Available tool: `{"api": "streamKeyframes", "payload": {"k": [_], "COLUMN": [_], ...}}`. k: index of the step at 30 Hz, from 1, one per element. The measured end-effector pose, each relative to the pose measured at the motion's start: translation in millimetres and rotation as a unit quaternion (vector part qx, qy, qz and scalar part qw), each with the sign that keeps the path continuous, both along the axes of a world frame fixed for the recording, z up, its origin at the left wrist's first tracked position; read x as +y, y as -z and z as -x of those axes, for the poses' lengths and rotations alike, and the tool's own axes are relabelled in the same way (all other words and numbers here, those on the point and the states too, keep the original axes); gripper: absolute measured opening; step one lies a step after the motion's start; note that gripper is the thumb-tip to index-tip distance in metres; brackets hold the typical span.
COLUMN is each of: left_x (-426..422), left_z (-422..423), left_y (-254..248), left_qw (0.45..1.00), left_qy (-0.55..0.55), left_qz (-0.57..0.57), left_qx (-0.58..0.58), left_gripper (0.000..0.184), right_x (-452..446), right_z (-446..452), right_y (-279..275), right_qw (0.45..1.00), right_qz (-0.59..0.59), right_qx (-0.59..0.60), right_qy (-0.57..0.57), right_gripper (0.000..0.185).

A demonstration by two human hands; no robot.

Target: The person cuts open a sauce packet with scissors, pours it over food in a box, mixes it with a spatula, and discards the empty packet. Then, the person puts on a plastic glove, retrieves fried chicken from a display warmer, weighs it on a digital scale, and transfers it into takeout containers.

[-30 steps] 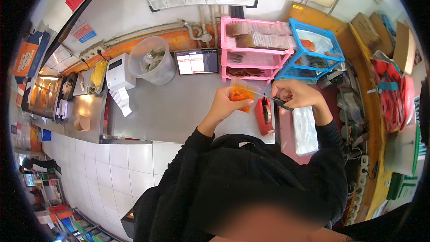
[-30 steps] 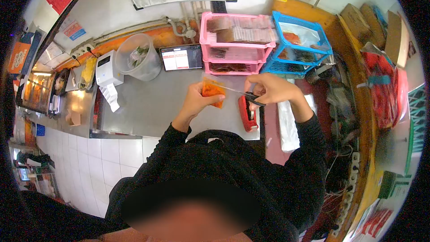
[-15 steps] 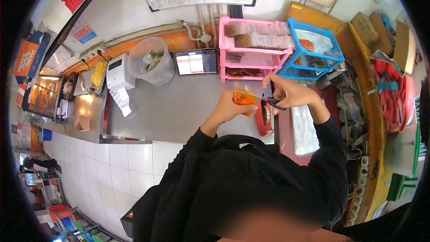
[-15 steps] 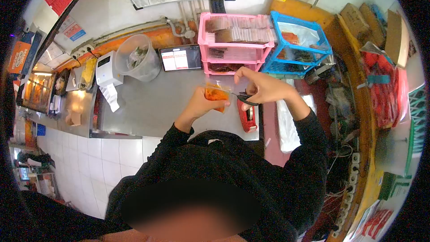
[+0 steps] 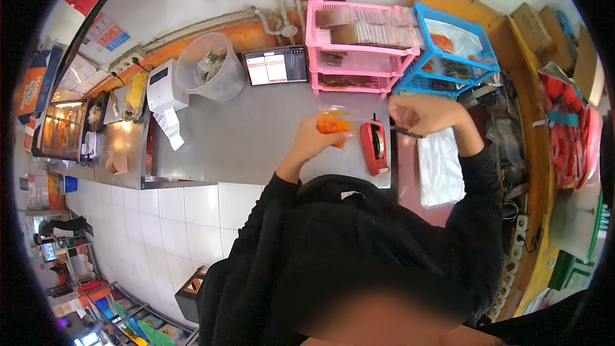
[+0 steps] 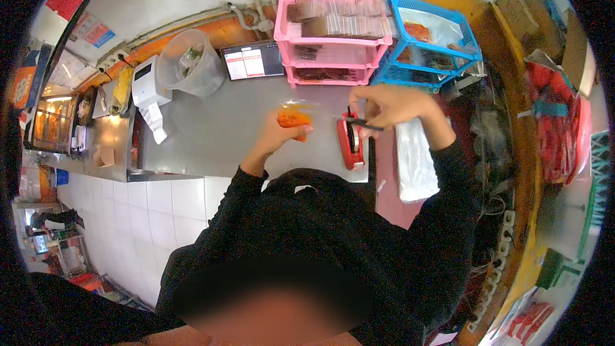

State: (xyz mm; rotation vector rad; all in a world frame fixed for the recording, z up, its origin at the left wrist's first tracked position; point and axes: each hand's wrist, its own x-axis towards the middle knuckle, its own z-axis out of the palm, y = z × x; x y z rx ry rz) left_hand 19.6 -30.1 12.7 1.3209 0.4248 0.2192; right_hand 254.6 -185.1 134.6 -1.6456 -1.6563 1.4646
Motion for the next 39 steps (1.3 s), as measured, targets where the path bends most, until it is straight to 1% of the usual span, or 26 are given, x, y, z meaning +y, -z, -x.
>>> {"api": "streamKeyframes", "payload": {"k": [1,2,3,5,6,7,9,10,12,15,16,17,18,19,21,22,23,25,27,29,31,33,35,36,37,39], "left_x": [5,8,11,17,18,19,19,19,19,11,7,5,4,4,3,3,4,5,8,10,14,16,16,16,13,9], "left_z": [4,9,15,25,29,34,40,42,48,55,58,60,65,71,80,85,90,104,122,147,180,217,263,289,314,368], "left_y": [7,14,20,27,27,25,26,30,31,27,26,24,25,28,31,32,31,28,23,17,20,26,31,31,30,33], "left_qw": [0.999,0.996,0.996,0.983,0.983,0.979,0.973,0.968,0.961,0.956,0.947,0.937,0.94,0.939,0.938,0.932,0.925,0.92,0.914,0.895,0.885,0.871,0.849,0.841,0.833,0.807], "left_qy": [-0.037,-0.072,-0.069,-0.161,-0.16,-0.183,-0.21,-0.229,-0.251,-0.281,-0.312,-0.341,-0.332,-0.336,-0.336,-0.35,-0.367,-0.38,-0.398,-0.433,-0.456,-0.483,-0.514,-0.528,-0.539,-0.578], "left_qz": [-0.028,-0.056,-0.052,-0.075,-0.073,-0.075,-0.078,-0.088,-0.099,-0.07,-0.058,-0.046,-0.05,-0.048,-0.049,-0.055,-0.06,-0.062,-0.062,-0.083,-0.078,-0.075,-0.1,-0.106,-0.107,-0.107], "left_qx": [0.007,0.015,0.02,0.04,0.043,0.053,0.065,0.059,0.054,0.048,0.052,0.057,0.055,0.064,0.07,0.076,0.082,0.069,0.056,0.065,0.061,0.052,0.067,0.063,0.059,0.053], "left_gripper": [0.028,0.025,0.025,0.028,0.028,0.029,0.031,0.031,0.031,0.032,0.032,0.031,0.031,0.029,0.028,0.027,0.027,0.025,0.024,0.022,0.023,0.024,0.023,0.023,0.023,0.023], "right_x": [-3,-4,-5,-6,-3,0,8,11,19,36,41,45,47,49,51,49,47,45,41,34,27,31,30,25,26,38], "right_z": [-10,-21,-28,-40,-49,-58,-70,-72,-80,-84,-85,-85,-85,-84,-82,-86,-89,-96,-100,-99,-99,-145,-118,-110,-94,-20], "right_y": [2,5,13,40,61,86,131,146,174,209,218,228,238,245,257,264,271,297,309,304,288,387,348,344,339,285], "right_qw": [0.998,0.998,0.998,0.986,0.974,0.974,0.973,0.973,0.965,0.954,0.955,0.953,0.951,0.952,0.946,0.947,0.948,0.935,0.934,0.935,0.936,0.943,0.886,0.869,0.829,0.74], "right_qz": [0.05,0.054,0.059,0.116,0.155,0.157,0.189,0.189,0.254,0.3,0.296,0.301,0.306,0.302,0.293,0.275,0.271,0.264,0.262,0.261,0.225,0.216,0.2,0.092,-0.022,-0.102], "right_qx": [0.005,-0.017,-0.013,-0.113,-0.157,-0.155,-0.128,-0.128,-0.064,-0.015,-0.016,-0.015,-0.011,-0.009,-0.02,0.026,0.024,0.088,0.08,0.071,0.022,-0.018,-0.057,-0.174,-0.282,-0.479], "right_qy": [0.029,0.029,0.031,0.05,0.048,0.047,-0.018,-0.022,0.011,-0.006,0.002,0.018,0.035,0.043,0.135,0.165,0.166,0.222,0.229,0.231,0.271,0.254,0.414,0.455,0.483,0.461], "right_gripper": [0.039,0.033,0.033,0.026,0.016,0.016,0.015,0.015,0.018,0.024,0.024,0.029,0.034,0.034,0.041,0.038,0.038,0.033,0.031,0.03,0.023,0.026,0.02,0.024,0.03,0.035]}}
